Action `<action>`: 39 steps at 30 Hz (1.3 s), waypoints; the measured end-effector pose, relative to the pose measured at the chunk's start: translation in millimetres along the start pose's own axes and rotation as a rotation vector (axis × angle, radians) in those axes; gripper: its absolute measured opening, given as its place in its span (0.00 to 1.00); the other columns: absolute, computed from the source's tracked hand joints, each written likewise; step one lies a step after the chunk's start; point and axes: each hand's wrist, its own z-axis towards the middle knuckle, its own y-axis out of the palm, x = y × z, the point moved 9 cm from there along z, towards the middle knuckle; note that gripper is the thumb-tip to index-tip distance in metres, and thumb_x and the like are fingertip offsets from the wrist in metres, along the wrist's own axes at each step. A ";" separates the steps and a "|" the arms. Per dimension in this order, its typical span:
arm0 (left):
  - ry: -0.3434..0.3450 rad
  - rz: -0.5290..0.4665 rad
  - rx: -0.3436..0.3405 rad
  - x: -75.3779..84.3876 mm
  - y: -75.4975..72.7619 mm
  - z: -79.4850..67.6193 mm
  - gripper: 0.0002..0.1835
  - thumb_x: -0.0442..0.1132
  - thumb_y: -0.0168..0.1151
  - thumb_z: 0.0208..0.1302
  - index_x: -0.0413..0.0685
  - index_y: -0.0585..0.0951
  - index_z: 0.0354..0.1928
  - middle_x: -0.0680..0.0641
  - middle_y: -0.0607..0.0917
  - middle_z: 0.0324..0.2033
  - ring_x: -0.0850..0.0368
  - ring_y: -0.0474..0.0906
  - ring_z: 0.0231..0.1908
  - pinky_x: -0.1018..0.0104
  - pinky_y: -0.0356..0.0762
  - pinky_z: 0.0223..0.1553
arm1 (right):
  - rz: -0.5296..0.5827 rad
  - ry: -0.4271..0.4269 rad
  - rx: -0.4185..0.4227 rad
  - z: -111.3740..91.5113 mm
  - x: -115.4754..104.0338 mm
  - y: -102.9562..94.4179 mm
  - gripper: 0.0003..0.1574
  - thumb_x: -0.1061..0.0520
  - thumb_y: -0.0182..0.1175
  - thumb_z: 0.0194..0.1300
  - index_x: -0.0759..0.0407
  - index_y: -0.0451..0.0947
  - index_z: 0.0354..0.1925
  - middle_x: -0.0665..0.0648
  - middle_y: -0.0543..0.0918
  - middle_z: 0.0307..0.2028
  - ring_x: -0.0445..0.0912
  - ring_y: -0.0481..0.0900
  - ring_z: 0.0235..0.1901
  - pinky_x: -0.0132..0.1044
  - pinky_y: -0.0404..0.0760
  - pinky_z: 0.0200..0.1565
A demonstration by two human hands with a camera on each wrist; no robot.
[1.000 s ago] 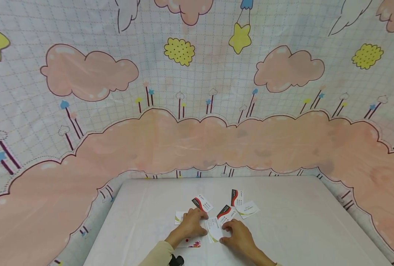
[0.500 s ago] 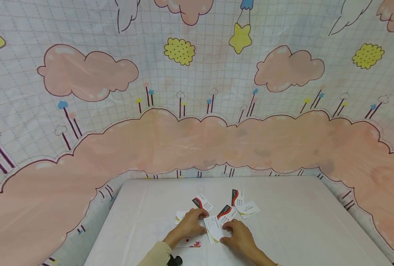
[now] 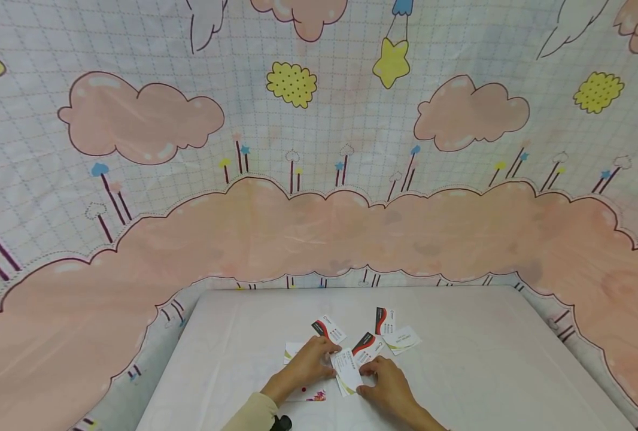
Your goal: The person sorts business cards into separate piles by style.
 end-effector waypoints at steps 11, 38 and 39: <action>0.067 0.057 0.001 2.5 -2.9 -5.4 0.28 0.48 0.74 0.53 0.50 0.82 0.57 0.51 0.81 0.48 0.61 0.73 0.47 0.63 0.74 0.54 | -0.007 -0.045 0.028 -2.8 -4.7 -1.7 0.19 0.50 0.76 0.44 0.52 0.86 0.38 0.44 0.79 0.34 0.38 0.70 0.34 0.34 0.68 0.34; 0.098 -0.051 0.270 22.6 -30.4 -19.8 0.22 0.39 0.78 0.46 0.47 0.83 0.45 0.57 0.78 0.30 0.65 0.68 0.34 0.74 0.69 0.36 | 0.010 -0.108 0.177 -1.7 -25.8 -31.5 0.34 0.53 0.81 0.31 0.54 0.83 0.42 0.49 0.81 0.41 0.45 0.77 0.39 0.37 0.75 0.37; 0.101 -0.051 0.269 23.0 -31.1 -20.8 0.23 0.39 0.79 0.45 0.46 0.83 0.46 0.56 0.78 0.30 0.65 0.68 0.34 0.74 0.70 0.36 | 0.011 -0.111 0.175 -1.8 -26.0 -31.4 0.34 0.54 0.81 0.31 0.54 0.83 0.43 0.49 0.81 0.41 0.46 0.77 0.40 0.38 0.76 0.39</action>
